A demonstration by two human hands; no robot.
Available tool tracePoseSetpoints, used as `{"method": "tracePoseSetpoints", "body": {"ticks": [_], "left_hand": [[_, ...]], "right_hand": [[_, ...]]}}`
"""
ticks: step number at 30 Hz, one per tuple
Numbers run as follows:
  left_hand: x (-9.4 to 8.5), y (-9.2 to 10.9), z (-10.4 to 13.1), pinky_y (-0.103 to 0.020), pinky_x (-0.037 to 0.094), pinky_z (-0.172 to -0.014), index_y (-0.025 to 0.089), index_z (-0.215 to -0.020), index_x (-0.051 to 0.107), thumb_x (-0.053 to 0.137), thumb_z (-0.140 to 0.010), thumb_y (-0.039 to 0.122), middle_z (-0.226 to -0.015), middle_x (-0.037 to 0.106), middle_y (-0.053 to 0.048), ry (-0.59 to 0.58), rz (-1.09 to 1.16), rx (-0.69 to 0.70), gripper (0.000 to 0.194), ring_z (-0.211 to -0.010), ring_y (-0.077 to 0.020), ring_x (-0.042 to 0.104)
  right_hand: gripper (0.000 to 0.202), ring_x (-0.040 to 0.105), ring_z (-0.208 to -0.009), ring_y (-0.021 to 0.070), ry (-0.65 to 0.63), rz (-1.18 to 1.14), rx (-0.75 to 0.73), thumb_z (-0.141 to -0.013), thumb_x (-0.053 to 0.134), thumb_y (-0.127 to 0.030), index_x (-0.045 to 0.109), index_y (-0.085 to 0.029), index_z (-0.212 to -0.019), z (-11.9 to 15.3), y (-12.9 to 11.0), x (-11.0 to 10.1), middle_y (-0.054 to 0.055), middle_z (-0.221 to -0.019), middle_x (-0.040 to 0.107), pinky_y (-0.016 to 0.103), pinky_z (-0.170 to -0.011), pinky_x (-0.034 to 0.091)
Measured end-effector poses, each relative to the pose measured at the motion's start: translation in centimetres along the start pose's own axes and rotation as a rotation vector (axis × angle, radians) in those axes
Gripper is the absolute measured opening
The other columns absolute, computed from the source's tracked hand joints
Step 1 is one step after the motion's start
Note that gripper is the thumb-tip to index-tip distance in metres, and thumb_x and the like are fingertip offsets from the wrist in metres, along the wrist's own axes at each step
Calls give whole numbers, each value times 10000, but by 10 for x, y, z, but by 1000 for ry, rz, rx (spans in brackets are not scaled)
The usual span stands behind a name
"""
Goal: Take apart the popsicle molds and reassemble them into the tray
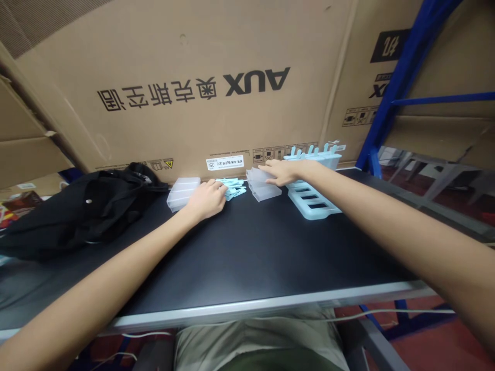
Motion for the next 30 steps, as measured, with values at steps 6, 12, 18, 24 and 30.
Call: {"method": "tracePoseSetpoints", "body": {"ticks": [6,12,18,24,30], "left_hand": [[-1,10,-1,-394,434,-889,180,-1086,639,353,-981,351,-1075,669,-116,20,12,27,350,-1041,-265,568],[-2,12,2,-392,433,-891,191,-1056,640,369,-976,358,-1056,670,-110,25,38,23,328,-1057,-265,567],[-4,13,3,-402,431,-896,192,-1062,623,387,-967,348,-1075,660,-110,46,21,24,299,-1065,-272,558],[-6,17,3,-404,430,-893,194,-1033,614,404,-959,319,-1051,655,-107,78,23,40,255,-1041,-272,558],[-9,20,5,-404,438,-905,190,-1015,611,416,-954,283,-1040,655,-106,98,50,57,225,-1040,-271,564]], "right_hand": [[561,536,-1142,285,-58,69,-92,-859,518,-460,553,-155,-1329,1,-11,4,145,-1235,580,436,-952,455],[501,531,-1120,277,60,57,-132,-873,501,-390,539,-118,-1292,14,-22,-11,170,-1242,548,404,-920,437],[389,521,-1082,287,500,53,168,-919,395,-351,532,-131,-1209,77,0,-61,175,-1200,530,400,-896,410],[409,577,-962,283,689,-175,550,-856,484,-407,496,-128,-1156,135,62,-40,173,-1066,600,395,-820,442],[528,635,-830,280,414,-432,770,-807,486,-669,573,-178,-981,132,82,9,124,-891,679,393,-704,476]]}}
Point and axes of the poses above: each hand's wrist, its own z-axis away from the middle knuckle, its own x-axis out of the palm, y = z × x, the point moved 8 cm from there along -z, towards the middle knuckle
